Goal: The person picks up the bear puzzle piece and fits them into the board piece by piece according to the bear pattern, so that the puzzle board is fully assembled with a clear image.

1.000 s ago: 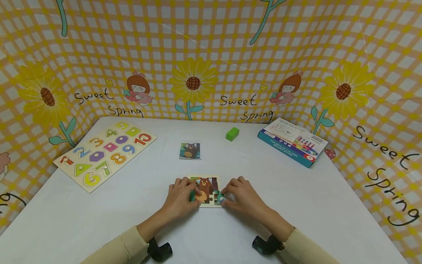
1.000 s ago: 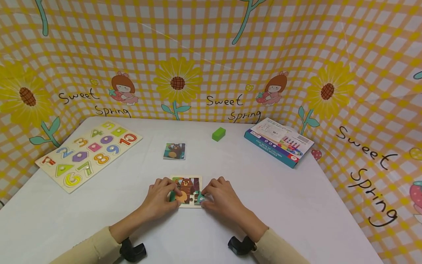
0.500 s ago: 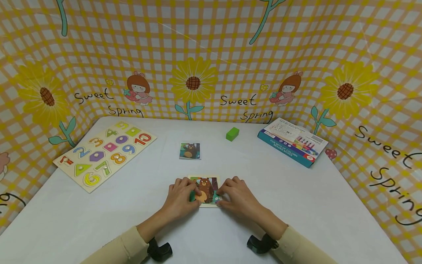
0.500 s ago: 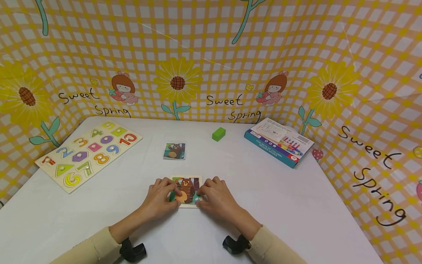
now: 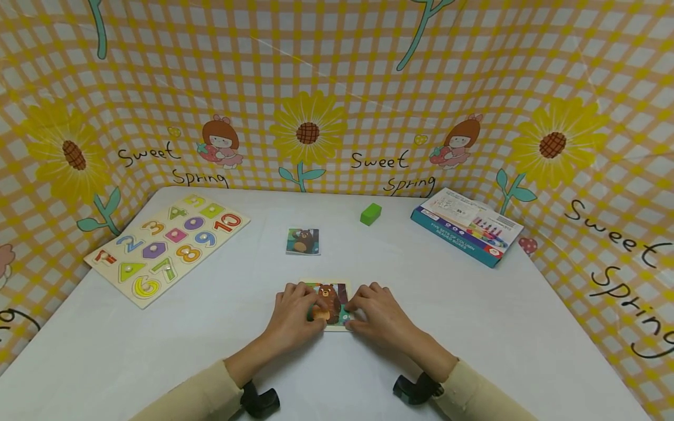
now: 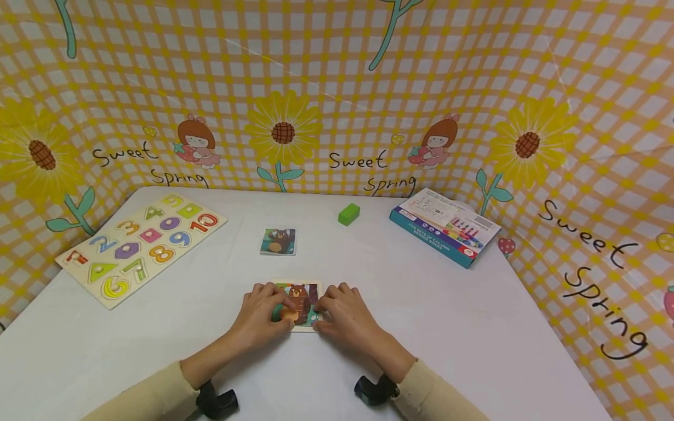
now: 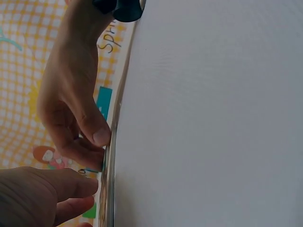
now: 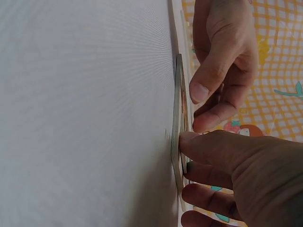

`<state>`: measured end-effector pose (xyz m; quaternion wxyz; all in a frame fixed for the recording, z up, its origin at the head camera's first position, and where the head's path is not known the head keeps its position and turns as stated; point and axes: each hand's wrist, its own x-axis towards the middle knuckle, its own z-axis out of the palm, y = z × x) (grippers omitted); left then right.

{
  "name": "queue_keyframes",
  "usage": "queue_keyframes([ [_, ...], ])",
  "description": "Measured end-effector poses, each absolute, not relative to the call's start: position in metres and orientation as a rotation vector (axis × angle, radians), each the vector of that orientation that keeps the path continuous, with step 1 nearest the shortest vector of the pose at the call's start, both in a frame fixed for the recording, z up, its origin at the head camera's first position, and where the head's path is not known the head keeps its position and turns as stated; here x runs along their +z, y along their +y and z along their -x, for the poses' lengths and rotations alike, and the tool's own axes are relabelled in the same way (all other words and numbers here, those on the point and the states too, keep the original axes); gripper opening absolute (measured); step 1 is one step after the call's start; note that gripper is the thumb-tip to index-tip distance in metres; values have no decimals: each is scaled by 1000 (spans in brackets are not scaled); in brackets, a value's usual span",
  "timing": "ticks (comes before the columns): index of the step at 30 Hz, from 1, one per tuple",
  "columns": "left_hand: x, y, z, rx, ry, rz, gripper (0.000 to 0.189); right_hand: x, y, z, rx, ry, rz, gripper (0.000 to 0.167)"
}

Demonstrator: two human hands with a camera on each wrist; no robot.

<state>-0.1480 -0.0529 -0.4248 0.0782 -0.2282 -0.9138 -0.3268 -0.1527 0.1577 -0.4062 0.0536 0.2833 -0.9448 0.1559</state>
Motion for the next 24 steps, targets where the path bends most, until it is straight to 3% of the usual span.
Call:
queue_keyframes([
  [24,-429,-33,149,-967,-2738,677,9,-406,159,151,483,-2838,-861,23],
])
